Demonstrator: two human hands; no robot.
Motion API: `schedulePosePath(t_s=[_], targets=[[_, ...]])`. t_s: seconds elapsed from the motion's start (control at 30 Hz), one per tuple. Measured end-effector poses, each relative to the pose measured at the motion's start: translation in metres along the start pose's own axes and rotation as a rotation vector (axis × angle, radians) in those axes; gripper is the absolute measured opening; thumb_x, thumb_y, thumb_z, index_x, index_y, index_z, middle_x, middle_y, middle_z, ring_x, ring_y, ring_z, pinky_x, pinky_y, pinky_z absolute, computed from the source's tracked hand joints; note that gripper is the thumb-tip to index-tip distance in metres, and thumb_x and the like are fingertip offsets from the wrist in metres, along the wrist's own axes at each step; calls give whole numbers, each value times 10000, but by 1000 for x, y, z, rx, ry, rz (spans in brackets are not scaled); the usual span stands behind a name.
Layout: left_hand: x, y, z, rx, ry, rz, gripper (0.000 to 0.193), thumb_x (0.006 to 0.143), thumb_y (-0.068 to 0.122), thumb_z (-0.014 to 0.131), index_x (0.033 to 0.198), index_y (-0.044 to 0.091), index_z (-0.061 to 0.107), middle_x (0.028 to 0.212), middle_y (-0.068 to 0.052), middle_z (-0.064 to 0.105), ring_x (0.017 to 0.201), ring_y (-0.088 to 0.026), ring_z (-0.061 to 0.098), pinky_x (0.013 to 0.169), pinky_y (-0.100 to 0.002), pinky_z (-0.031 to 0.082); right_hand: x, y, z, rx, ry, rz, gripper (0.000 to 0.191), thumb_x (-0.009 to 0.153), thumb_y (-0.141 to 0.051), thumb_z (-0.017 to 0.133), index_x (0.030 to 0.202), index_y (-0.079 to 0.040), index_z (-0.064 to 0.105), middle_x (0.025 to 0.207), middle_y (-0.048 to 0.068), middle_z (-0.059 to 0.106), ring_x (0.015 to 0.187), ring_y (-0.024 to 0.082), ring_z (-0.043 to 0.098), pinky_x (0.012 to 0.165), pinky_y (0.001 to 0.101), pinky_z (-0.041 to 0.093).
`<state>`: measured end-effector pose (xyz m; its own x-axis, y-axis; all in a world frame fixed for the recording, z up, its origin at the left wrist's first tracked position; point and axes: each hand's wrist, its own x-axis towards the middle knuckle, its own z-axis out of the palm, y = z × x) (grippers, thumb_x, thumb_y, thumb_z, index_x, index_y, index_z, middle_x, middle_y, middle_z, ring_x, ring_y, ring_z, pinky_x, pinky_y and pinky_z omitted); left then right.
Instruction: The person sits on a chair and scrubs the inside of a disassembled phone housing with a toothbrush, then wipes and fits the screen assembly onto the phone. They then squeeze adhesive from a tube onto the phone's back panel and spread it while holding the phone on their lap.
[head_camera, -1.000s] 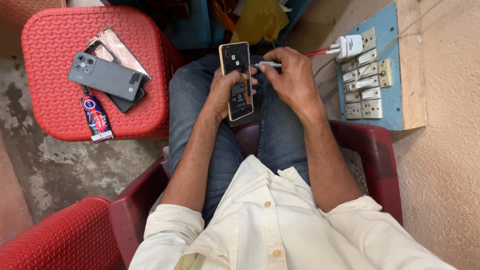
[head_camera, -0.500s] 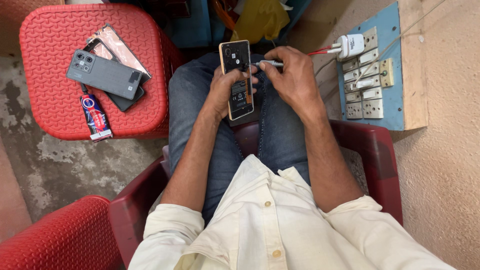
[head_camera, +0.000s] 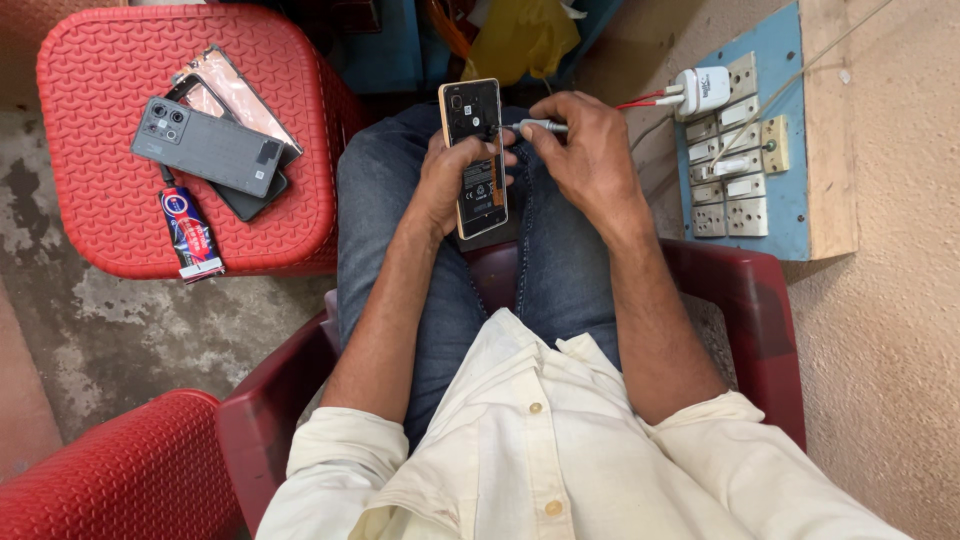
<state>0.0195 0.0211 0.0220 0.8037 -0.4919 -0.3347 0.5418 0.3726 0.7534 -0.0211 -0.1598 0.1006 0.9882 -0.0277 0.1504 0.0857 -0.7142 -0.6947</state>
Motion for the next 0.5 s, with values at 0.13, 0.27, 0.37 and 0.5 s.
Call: schedulePosePath(t_s=[0.13,0.27,0.37,0.5], targets=[[-1,1,0,-2,-2,0,461,823,120,588,1252,-49,585,1118,-148,711,975,-220,725,813,-415,650,0,0,1,1,-2,6,218,967,-133,769,1080,48,725,961,162,719,784,223,719,627,337,568],[-1,2,1,10,12,-6,474,811,121,585,1260,-31,573,1113,-149,708,970,-217,725,810,-411,652,1,3,2,-20,-9,29,217,973,-149,770,1074,40,730,955,155,727,787,214,728,627,330,575],[-1,1,2,34,24,-5,456,809,125,583,1236,-34,587,1113,-153,709,969,-217,732,810,-415,659,1,4,3,-31,-18,38,225,975,-163,765,1077,34,730,960,152,727,793,208,733,628,318,592],[0,1,1,21,14,-1,436,813,119,585,1216,-44,604,1116,-157,709,971,-221,730,815,-418,656,1,5,3,-21,-14,23,223,982,-163,764,1076,35,730,964,152,727,805,207,735,637,316,599]])
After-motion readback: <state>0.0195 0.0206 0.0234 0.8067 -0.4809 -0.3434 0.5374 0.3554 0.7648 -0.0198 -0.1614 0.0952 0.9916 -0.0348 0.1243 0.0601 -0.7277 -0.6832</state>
